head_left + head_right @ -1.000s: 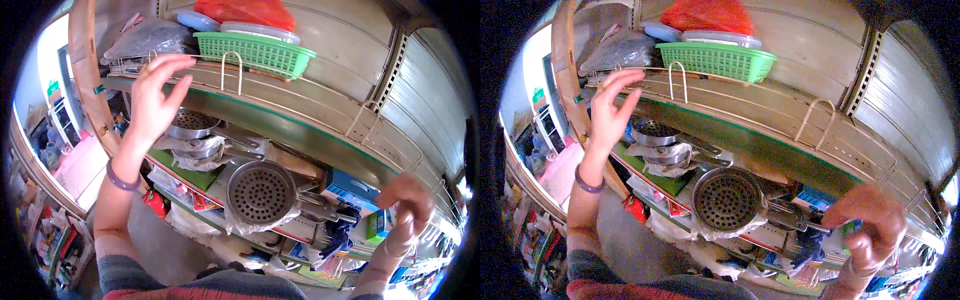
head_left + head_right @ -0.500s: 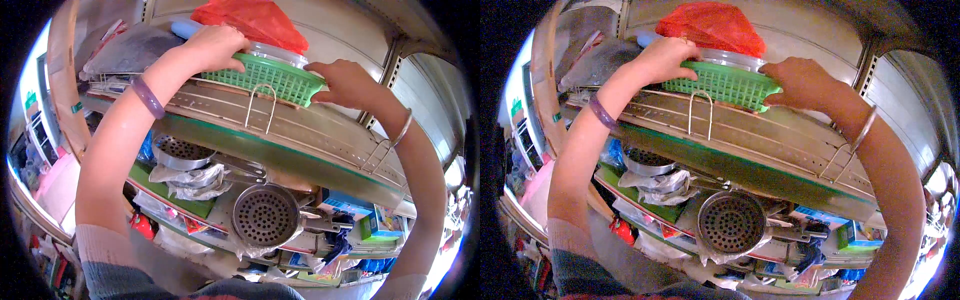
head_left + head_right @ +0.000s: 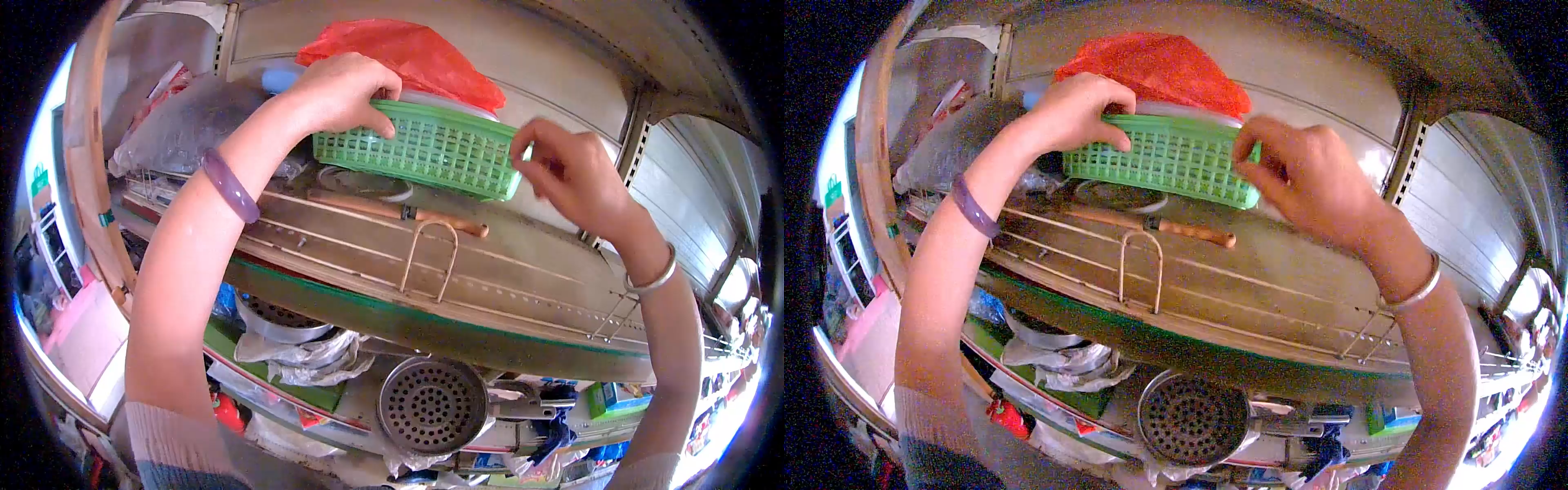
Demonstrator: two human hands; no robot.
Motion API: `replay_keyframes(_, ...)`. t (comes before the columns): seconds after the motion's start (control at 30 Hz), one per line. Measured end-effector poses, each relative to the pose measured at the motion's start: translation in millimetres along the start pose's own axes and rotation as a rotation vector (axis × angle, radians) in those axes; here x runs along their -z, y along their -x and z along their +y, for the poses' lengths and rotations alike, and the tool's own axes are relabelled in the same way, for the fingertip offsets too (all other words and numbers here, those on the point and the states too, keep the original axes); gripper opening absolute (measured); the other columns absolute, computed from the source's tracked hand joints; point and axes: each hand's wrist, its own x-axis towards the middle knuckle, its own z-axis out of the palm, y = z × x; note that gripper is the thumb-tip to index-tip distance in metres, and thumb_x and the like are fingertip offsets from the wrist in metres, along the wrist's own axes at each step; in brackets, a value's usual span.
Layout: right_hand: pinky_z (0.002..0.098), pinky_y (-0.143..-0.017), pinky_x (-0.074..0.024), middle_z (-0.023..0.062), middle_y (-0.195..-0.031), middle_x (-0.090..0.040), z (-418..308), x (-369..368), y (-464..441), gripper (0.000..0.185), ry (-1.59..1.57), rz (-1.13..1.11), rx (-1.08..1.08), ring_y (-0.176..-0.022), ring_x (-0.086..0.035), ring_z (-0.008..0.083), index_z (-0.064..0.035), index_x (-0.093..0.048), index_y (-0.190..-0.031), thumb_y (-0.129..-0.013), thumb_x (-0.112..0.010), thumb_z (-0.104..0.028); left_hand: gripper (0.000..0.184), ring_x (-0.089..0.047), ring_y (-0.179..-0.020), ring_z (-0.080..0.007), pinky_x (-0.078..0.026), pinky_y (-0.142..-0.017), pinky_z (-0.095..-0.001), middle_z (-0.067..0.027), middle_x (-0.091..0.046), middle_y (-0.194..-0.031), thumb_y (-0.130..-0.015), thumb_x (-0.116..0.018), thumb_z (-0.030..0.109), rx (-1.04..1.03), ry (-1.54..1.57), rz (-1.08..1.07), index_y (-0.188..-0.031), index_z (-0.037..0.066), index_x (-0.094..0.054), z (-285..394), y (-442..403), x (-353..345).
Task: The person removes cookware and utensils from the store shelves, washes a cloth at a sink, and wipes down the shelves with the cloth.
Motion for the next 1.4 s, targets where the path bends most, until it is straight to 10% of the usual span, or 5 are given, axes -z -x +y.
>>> replay_keyframes(0.23,0.0393,-0.08,-0.0476,0.0196,-0.096,-0.06,-3.1,-39.0,-6.2,0.04,-0.086,-0.56,0.28,-0.089,-0.06,0.0311,-0.0013,-0.048,-0.121,-0.082,-0.053,-0.005,0.037,-0.061,-0.083,-0.0281,-0.046,-0.067,-0.0423,-0.0107,-0.064,-0.082,-0.061,-0.077,0.03,0.026,0.042,-0.051,-0.086,0.006,-0.063,-5.5,-7.9,1.1)
replay_keyframes(0.83,0.0406,-0.059,-0.0455,0.0173,-0.071,-0.059,8.7,-42.1,-8.4,0.021,-0.074,-0.494,0.17,-0.065,-0.059,0.0316,-0.0009,-0.061,-0.081,-0.073,-0.06,-0.02,0.036,-0.06,-0.075,-0.0298,-0.044,-0.064,-0.0399,-0.0137,-0.063,-0.078,-0.061,-0.076,0.031,-0.019,0.057,0.049,-0.085,0.007,-0.063,-10.4,-2.4,-6.0)
replay_keyframes(1.4,0.0315,-0.054,-0.0442,0.0099,-0.073,-0.056,26.9,14.0,54.9,0.022,-0.053,-0.135,0.066,-0.061,-0.054,0.0207,-0.0004,-0.06,-0.087,-0.068,-0.065,-0.008,0.037,-0.059,-0.073,-0.0271,-0.043,-0.059,-0.04,-0.009,-0.06,-0.072,-0.057,-0.079,0.029,0.076,0.098,-0.084,-0.077,0.006,-0.059,-2.6,2.2,-8.5)
